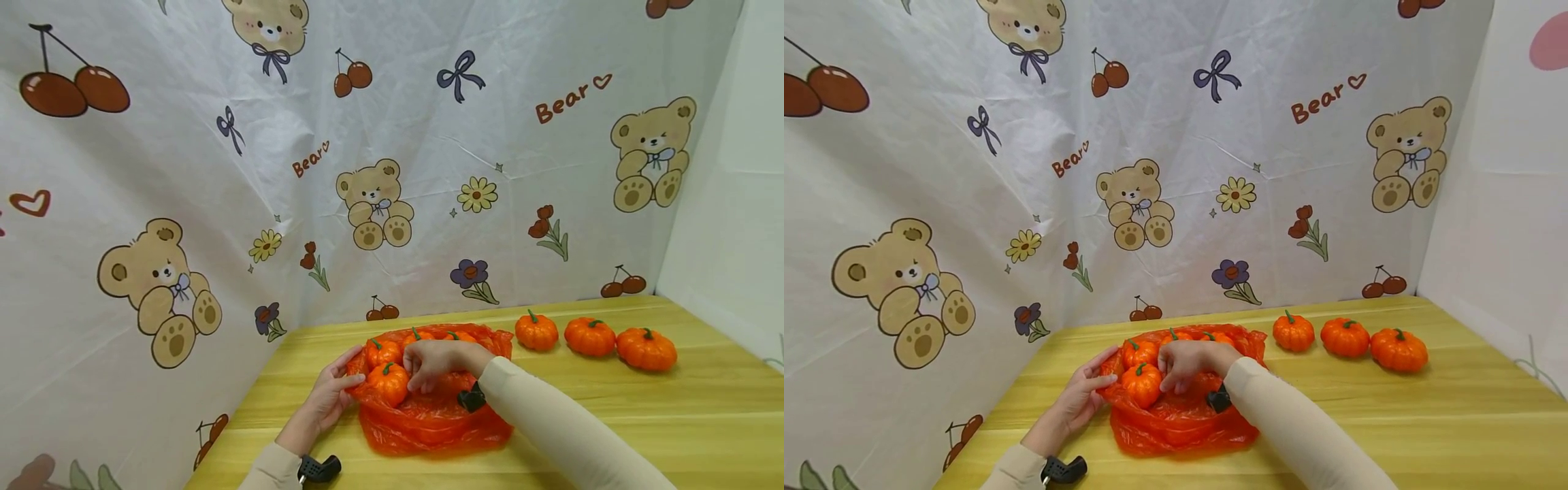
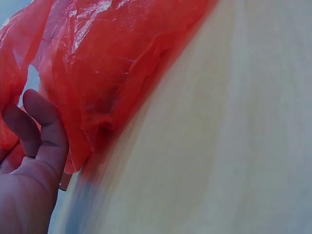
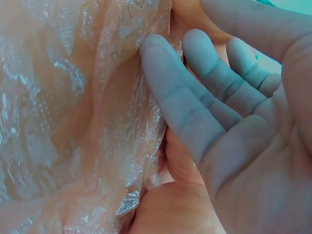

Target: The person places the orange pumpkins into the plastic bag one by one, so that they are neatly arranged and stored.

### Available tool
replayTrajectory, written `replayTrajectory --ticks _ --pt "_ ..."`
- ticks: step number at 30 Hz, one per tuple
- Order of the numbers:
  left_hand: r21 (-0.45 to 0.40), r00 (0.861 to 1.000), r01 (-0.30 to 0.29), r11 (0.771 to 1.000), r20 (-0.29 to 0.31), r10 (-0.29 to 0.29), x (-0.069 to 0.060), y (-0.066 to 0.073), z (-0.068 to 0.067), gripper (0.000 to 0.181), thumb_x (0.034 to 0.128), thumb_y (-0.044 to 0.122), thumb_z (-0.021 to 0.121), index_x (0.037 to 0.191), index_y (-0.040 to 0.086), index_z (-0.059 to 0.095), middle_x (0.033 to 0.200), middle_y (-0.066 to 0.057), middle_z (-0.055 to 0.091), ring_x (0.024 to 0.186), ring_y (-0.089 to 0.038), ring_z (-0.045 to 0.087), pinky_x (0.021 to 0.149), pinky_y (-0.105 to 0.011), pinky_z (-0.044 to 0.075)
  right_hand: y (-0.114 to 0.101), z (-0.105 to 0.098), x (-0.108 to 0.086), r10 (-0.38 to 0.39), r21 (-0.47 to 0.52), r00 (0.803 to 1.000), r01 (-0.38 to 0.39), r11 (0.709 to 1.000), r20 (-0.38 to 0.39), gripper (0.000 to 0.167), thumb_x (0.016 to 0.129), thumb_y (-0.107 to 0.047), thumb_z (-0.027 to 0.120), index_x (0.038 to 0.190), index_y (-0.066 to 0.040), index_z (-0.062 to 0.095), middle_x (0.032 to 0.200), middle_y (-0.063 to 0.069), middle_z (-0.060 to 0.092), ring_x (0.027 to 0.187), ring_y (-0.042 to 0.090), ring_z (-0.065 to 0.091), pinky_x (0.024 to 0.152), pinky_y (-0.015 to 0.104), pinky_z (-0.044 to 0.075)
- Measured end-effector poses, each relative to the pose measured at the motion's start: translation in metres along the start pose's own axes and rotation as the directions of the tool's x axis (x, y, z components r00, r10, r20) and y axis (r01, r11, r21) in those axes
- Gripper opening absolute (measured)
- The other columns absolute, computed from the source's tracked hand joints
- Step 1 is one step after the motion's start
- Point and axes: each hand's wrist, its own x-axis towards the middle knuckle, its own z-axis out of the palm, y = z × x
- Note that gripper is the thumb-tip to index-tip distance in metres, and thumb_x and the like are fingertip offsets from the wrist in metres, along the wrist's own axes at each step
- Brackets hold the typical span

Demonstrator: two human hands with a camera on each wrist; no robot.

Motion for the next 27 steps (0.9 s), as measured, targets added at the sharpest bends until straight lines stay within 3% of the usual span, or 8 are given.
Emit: replayTrajectory --ticks 12,21,27 --pt "-0.015 1.000 0.001 1.000 -0.002 -0.001 0.001 -0.001 -0.001 0.077 0.0949 -0.005 0.061 0.163 0.009 0.028 0.167 -0.019 0.024 0.130 -0.024 0.055 0.096 -0.033 0.061 0.001 -0.008 -0.004 -0.024 -0.005 1.000 0.024 1.000 -0.002 0.014 0.094 -0.014 0.074 0.096 -0.006 0.063 0.084 0.008 0.065 0.080 0.031 0.074 0.076 0.040 0.065" --pt "-0.003 1.000 -0.001 1.000 -0.006 0.001 0.000 0.000 0.001 0.076 0.0959 -0.004 0.060 0.163 0.008 0.028 0.167 -0.019 0.023 0.133 -0.026 0.052 0.098 -0.034 0.060 -0.007 -0.016 -0.019 -0.049 -0.057 0.999 0.048 0.997 -0.005 0.013 0.095 -0.012 0.073 0.097 -0.006 0.062 0.083 0.008 0.063 0.084 0.035 0.072 0.080 0.047 0.065" --pt "-0.002 1.000 -0.002 1.000 -0.015 0.002 -0.001 0.002 0.003 0.074 0.0966 -0.004 0.059 0.163 0.009 0.029 0.167 -0.019 0.023 0.134 -0.026 0.052 0.098 -0.034 0.060 -0.006 -0.024 -0.030 -0.060 -0.041 0.998 0.059 0.997 -0.003 0.014 0.094 -0.014 0.074 0.100 -0.007 0.063 0.086 0.009 0.065 0.085 0.034 0.071 0.082 0.050 0.064"
